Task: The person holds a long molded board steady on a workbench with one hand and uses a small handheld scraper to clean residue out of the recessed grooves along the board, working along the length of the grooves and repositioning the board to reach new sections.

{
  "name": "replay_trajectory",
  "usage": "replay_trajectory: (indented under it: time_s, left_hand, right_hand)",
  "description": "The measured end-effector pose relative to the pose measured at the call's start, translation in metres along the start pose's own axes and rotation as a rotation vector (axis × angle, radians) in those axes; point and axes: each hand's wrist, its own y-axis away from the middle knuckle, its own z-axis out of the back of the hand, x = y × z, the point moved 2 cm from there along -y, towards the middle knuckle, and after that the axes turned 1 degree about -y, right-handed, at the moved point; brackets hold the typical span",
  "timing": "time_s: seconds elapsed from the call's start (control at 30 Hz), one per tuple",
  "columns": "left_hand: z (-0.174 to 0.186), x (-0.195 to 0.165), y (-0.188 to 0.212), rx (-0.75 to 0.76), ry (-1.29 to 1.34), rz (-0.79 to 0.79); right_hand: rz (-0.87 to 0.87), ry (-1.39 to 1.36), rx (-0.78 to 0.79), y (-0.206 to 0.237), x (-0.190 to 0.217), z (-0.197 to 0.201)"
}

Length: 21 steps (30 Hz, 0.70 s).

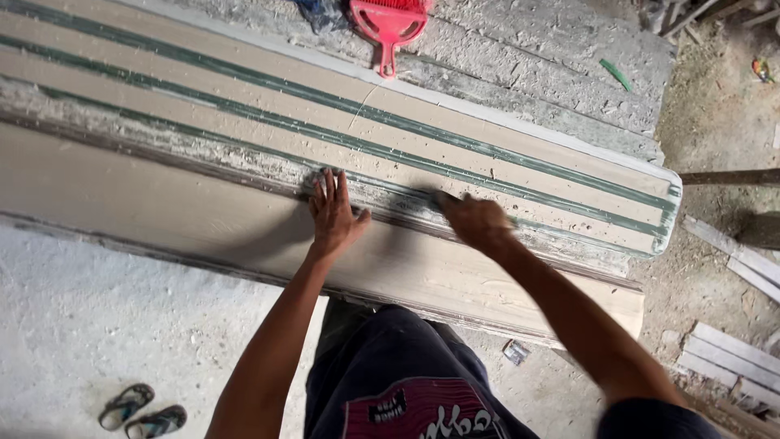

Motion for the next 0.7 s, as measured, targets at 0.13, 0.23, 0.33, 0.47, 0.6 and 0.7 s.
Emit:
replay_trajectory:
  time_s: [0.13, 0.23, 0.33, 0.47, 0.6, 0.7]
  left_hand:
    - [-0.002, 0.009, -0.001, 0.062, 0.000, -0.041]
    - [0.002, 0.012, 0.002, 0.069, 0.080, -0.070]
    - [0.004, 0.010, 0.004, 0.086, -0.009, -0.062]
    - [0.002, 0.007, 0.005, 0.044, 0.020, -0.106]
    - [-0.001, 0.011, 0.008, -0.067, 0.080, -0.174]
    - [0.006, 0.021, 0.008, -0.104, 0.135, -0.186]
  right_hand:
    - [0.098, 0.106, 0.009, -0.008, 0.020, 0.017]
    - [-0.029, -0.061, 0.006, 0.041, -0.031, 0.012]
    - [0.061, 0.661, 0.134, 0.089, -0.086, -0.010]
    - [0.144, 0.573, -0.323, 0.067, -0.081, -0.025]
    - [0.077, 0.256, -0.213, -0.025, 0.006, -0.017]
    - [0.111, 0.266, -0.423, -0.072, 0.075, 0.010]
